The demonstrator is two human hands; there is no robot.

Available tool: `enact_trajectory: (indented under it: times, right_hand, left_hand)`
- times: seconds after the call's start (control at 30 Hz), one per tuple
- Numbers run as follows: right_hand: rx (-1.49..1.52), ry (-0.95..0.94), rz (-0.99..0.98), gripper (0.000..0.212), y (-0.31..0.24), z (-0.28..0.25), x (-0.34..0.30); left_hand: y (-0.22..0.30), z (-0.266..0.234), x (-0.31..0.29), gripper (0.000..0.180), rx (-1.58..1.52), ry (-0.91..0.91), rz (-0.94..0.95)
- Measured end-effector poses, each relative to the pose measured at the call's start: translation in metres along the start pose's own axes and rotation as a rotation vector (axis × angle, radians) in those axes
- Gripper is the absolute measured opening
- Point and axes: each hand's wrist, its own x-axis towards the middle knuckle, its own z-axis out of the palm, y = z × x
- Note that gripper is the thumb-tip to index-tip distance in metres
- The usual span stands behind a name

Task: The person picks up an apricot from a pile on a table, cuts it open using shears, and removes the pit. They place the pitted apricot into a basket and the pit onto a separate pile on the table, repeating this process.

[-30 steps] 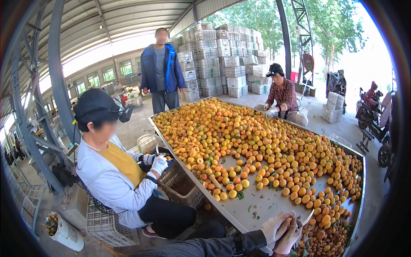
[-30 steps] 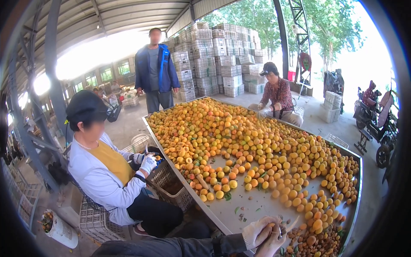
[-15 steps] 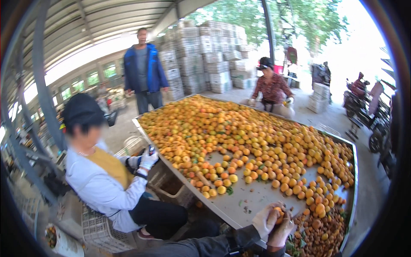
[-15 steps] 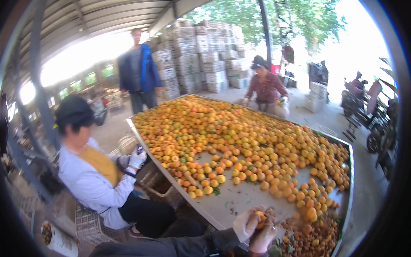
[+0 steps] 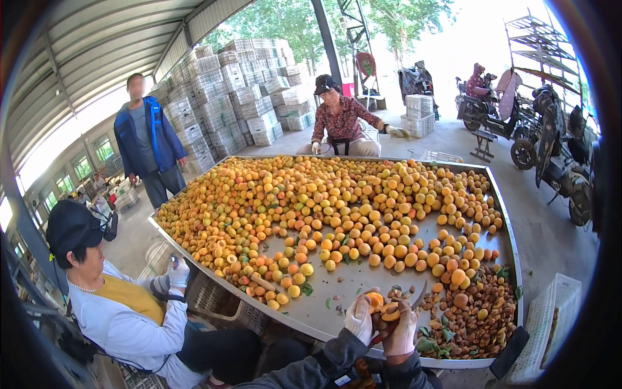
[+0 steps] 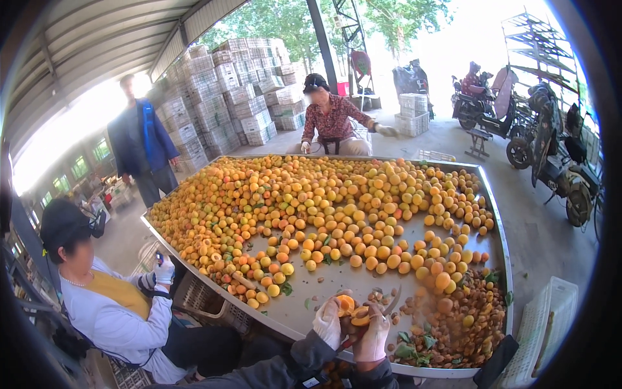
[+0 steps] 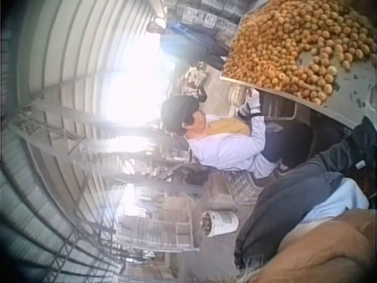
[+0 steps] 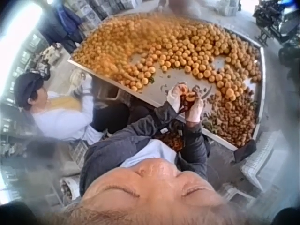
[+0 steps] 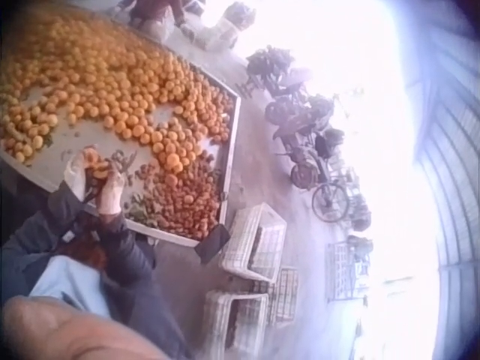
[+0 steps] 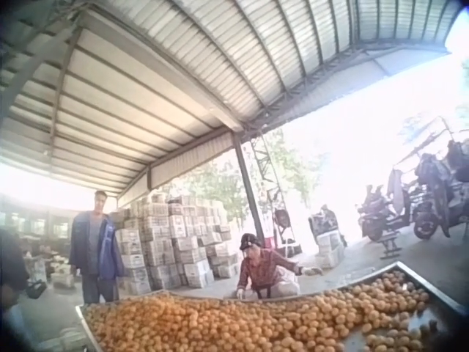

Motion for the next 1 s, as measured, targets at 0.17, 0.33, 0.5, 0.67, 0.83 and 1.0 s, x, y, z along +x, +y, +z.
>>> enact_trajectory:
  times: [0.17, 0.33, 0.5, 0.67, 0.83, 1.0]
  right_hand:
    - [0.033, 0.04, 0.062, 0.024, 0.0, -0.002, 0.003]
    - [0.041, -0.01, 0.069, 0.021, 0.007, -0.009, 0.007]
    - [0.038, -0.009, 0.072, 0.019, 0.006, 0.0, 0.006]
    - [0.01, -0.044, 0.05, 0.02, 0.012, -0.006, 0.009]
    - [-0.006, -0.015, 0.059, 0.021, 0.015, -0.006, 0.007]
    - [-0.037, -0.011, 0.054, 0.021, 0.017, -0.005, 0.008]
  left_hand:
    - [-0.002, -0.005, 0.004, 0.038, -0.139, -0.03, -0.142]
    - [-0.006, -0.016, 0.01, 0.039, -0.209, -0.038, -0.211]
    - [-0.017, -0.039, 0.018, 0.042, -0.252, -0.096, -0.25]
    - [-0.013, -0.032, 0.017, 0.041, -0.283, -0.018, -0.287]
    - [-0.012, -0.038, 0.014, 0.043, -0.236, -0.018, -0.278]
    - [-0.014, -0.045, 0.017, 0.045, -0.24, -0.042, -0.284]
